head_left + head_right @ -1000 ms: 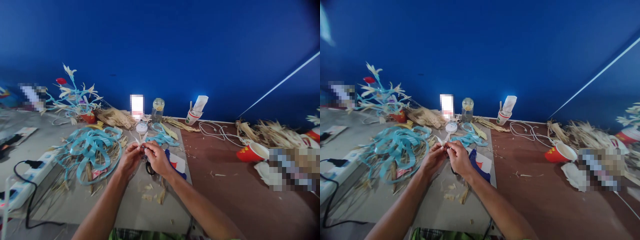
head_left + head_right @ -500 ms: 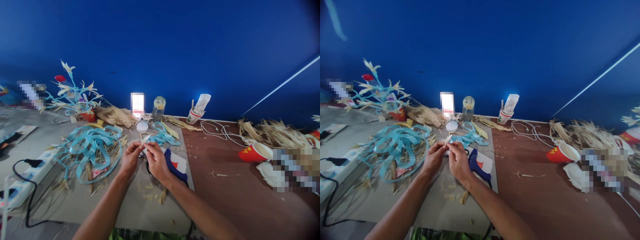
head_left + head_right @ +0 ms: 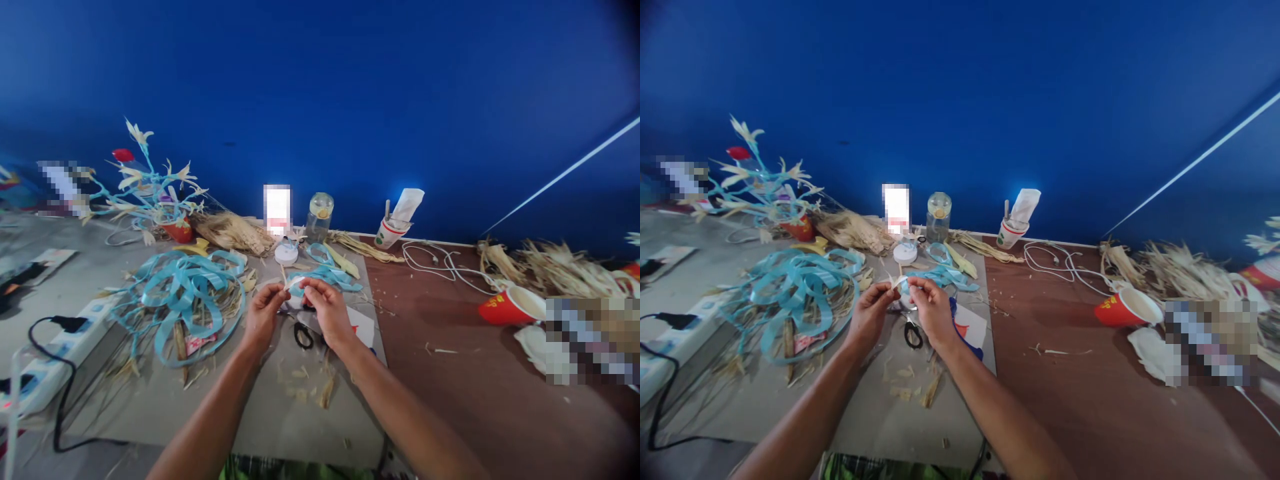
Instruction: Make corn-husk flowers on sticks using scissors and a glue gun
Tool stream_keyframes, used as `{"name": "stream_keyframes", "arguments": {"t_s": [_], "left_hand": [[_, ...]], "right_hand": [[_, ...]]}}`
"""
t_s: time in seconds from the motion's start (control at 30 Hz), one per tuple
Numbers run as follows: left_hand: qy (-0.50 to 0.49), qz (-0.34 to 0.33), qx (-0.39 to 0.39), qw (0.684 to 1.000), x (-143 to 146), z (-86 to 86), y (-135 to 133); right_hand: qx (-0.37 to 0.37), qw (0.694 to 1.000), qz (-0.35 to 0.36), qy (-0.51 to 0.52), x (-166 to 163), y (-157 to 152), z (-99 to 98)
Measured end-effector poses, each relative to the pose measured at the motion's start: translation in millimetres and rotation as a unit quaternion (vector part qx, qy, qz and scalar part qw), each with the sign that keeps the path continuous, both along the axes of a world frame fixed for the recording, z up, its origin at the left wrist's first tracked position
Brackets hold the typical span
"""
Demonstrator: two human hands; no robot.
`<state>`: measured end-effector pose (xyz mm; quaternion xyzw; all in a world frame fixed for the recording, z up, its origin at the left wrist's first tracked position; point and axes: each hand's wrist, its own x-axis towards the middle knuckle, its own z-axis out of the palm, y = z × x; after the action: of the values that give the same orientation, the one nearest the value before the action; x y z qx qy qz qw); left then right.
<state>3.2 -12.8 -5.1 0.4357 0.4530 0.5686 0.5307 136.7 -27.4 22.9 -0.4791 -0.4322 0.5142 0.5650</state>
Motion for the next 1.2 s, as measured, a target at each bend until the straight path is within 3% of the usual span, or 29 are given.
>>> {"name": "stream_keyframes", "arguments": {"t_s": [0.17,0.33,0.63,0.83,1.2], "left_hand": [[-0.02,-0.025,-0.015,0.999,2,-1.0,0],[-0.039,-0.034,-0.024,0.998,3,-4.3,0],[-0.098,-0.118,-0.021,0.988,0,-1.5,-2],[-0.081,-0.201,-0.005,0.976,-2,-3.0,-3],[-0.064,-0.203,-0.017,0.977,-5,-0.5,-4]], "right_hand": [[-0.006,1.0,0.021,-0.001,6,-3,20.4],[-0.002,0.999,-0.022,-0.026,3,-6,25.6],[-0.06,0.99,-0.013,0.13,8,0,29.7],[-0.104,0.977,0.047,0.182,14,-1,35.7],[-0.054,0.99,0.059,0.12,24,-2,39.1]]}}
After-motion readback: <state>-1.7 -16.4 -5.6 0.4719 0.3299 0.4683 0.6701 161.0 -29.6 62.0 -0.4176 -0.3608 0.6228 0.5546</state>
